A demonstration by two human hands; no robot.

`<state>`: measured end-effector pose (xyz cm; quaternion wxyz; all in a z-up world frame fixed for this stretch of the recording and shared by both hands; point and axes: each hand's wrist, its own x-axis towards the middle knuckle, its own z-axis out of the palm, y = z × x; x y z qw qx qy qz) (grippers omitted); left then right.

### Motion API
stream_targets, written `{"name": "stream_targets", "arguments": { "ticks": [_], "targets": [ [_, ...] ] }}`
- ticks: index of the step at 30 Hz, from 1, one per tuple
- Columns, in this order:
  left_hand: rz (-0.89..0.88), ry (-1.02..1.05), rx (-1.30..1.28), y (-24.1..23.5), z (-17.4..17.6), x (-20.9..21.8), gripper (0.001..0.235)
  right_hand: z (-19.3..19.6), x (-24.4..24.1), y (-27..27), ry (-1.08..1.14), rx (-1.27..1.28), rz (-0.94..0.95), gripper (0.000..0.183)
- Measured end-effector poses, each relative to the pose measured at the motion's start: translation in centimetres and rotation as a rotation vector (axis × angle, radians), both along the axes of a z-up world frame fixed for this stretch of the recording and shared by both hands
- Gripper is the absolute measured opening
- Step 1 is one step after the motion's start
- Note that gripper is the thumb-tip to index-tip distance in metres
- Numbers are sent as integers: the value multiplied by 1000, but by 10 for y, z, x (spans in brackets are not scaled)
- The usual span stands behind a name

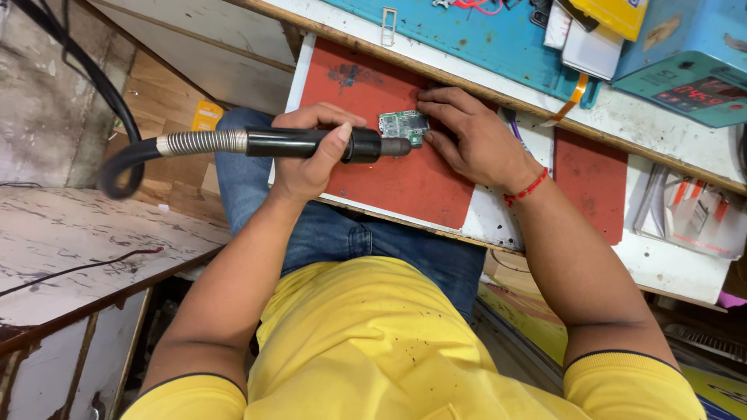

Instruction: The person uses a hot air gun to apply heat to a small circuit board placed on a red mat. They hold the board steady with one hand while directing the hot air with the other, repeatedly moving the tool across different areas of the board.

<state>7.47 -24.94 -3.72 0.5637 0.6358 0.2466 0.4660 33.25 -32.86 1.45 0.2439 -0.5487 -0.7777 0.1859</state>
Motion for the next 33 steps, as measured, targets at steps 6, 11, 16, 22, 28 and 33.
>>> {"name": "stream_targets", "arguments": {
  "ticks": [6,11,16,22,28,33],
  "targets": [
    [-5,12,43,5,2,3,18,-2,4,1,18,33,14,39],
    [144,30,9,-15,-7,1,20,-15,10,-13,48,6,13,38],
    [98,-5,13,1,0,-4,21,-11,10,-1,4,28,15,37],
    [55,27,53,7,-3,0,19,-8,11,2,30,-9,3,37],
    [33,100,113,1,-2,-2,20,-10,11,1,30,-10,18,38],
    [12,47,55,2,7,2,23,-13,12,-3,25,-33,7,37]
  ]
}}
